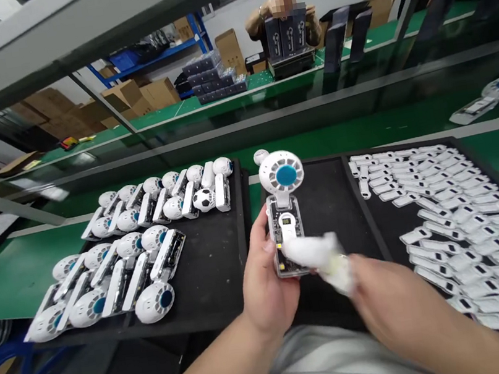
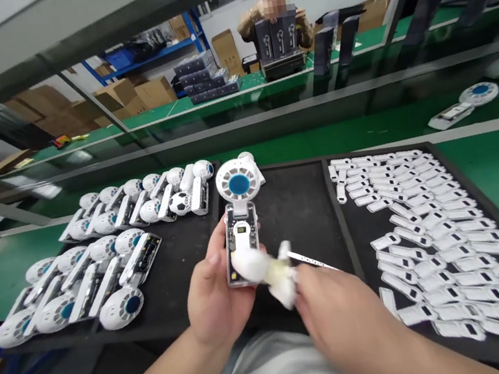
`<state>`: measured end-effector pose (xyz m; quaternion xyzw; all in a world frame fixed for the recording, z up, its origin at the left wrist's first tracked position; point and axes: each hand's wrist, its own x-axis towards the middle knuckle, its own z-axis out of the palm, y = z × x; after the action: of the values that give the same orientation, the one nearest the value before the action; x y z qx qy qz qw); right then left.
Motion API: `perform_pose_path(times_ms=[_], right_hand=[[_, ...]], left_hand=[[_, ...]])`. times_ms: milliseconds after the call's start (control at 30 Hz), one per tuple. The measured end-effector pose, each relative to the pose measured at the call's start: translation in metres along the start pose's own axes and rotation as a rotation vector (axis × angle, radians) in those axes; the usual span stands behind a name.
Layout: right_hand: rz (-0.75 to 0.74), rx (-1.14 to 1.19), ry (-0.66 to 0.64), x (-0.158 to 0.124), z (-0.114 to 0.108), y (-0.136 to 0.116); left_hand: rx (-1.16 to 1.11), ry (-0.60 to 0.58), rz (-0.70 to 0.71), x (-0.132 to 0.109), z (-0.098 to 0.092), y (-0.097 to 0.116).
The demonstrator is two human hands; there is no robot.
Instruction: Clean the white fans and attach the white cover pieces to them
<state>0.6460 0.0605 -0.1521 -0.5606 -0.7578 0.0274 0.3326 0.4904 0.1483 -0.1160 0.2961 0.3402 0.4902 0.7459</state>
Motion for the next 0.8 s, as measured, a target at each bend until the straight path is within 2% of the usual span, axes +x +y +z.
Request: perform_pose_path(times_ms=[133,267,400,500,667,800], right_hand=[[0.075,-0.063,-0.079,-0.015,0.009,0.013],[0.273,-0.299,-0.128,-0.028,0.019,0.054],[0.402,-0.361,-0.275,-0.027,0.032,0.081],[0.423,-0.363,-0.254,-0.024,0.041,0.083],[0.475,-0.331,-0.164,-0.023,0.051,0.081],[0.562,-0.240,-0.254,-0.018,0.052,0.083]], left_hand=[[0.115,0.057,-0.065,0.004,0.000,-0.003],[0.215,0.071,-0.037,0.027,0.001,0.004],[0.227,0.173,-0.214,0.077,0.006,0.003],[0.240,0.232,-0.270,0.125,0.016,-0.009],[0.291,0.356,-0.228,0.192,0.037,-0.020],[0.325,0.398,-0.115,0.230,0.060,-0.005]])
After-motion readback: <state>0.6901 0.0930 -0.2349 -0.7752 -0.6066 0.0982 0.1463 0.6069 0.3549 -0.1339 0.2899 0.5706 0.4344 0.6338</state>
